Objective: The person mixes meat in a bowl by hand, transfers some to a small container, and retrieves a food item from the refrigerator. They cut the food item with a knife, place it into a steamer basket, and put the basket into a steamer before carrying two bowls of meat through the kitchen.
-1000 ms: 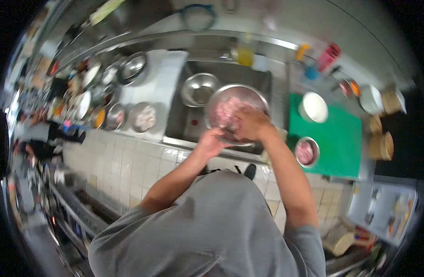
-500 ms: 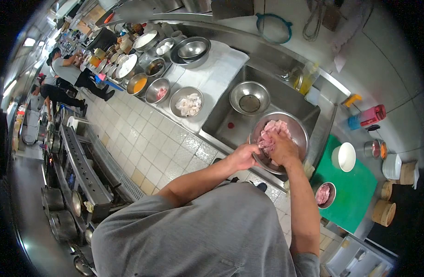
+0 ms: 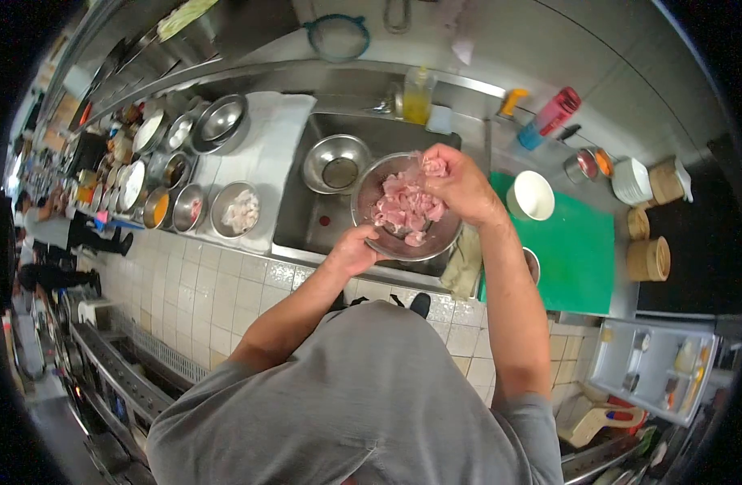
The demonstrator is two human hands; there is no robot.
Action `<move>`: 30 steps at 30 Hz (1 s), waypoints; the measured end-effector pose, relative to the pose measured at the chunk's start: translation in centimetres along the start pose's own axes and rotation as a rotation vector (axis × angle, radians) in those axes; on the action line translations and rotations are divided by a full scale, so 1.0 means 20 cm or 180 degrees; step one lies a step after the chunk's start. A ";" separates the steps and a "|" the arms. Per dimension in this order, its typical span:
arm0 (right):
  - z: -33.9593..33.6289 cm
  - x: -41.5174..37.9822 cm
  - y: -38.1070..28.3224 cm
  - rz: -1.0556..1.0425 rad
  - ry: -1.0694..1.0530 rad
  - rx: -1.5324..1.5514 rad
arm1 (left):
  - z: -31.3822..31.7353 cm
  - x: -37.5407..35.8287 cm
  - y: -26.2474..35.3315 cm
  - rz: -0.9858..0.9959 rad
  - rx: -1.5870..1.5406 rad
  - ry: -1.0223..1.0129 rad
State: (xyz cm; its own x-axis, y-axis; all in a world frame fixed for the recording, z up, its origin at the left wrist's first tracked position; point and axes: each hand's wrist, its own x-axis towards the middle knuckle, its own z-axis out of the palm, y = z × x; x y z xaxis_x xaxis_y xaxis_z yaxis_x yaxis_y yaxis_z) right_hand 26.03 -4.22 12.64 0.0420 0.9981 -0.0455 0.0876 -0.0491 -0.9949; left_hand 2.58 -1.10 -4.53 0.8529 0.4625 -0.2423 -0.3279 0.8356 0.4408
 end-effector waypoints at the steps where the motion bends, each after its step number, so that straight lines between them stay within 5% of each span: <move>1: -0.03 -0.02 -0.02 -0.0012 0.0062 0.0068 | 0.01 0.02 -0.01 -0.0035 -0.0063 -0.0056; 6: -0.23 -0.23 -0.03 0.0014 0.0381 0.0711 | 0.11 0.12 -0.04 -0.0361 -0.0204 -0.0226; 12: -0.51 -0.68 0.05 0.0367 0.1069 0.0374 | 0.14 0.20 -0.10 -0.0592 -0.0239 -0.0199; 16: -0.52 -0.88 0.25 0.0189 0.1679 -0.1076 | 0.14 0.18 -0.11 -0.0540 -0.0157 -0.0106; 18: -0.50 -0.94 0.44 -0.0087 0.2152 -0.3067 | 0.13 0.15 -0.10 -0.0518 -0.0114 -0.0046; 21: -0.51 -1.02 0.67 0.0514 0.1488 -0.2315 | 0.07 0.12 -0.08 -0.0568 -0.0198 -0.0003; 25: -0.56 -1.09 0.56 0.0268 0.1894 -0.1650 | 0.02 0.03 -0.01 -0.0439 -0.0119 0.0192; 27: -0.62 -1.09 0.42 0.0901 0.1886 -0.2355 | 0.00 -0.01 0.03 -0.0373 -0.0084 0.0250; 30: -0.69 -1.07 0.55 0.0954 0.1580 -0.3005 | -0.01 -0.02 0.05 -0.0342 -0.0101 0.0150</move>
State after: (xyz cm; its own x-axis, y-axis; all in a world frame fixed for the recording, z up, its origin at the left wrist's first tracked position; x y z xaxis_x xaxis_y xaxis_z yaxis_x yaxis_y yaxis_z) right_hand 39.77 -26.60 3.83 0.5642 0.8253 -0.0219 0.7219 -0.5061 -0.4719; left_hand 1.80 -0.41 -4.19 0.8639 0.3827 -0.3274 -0.2491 0.8897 0.3827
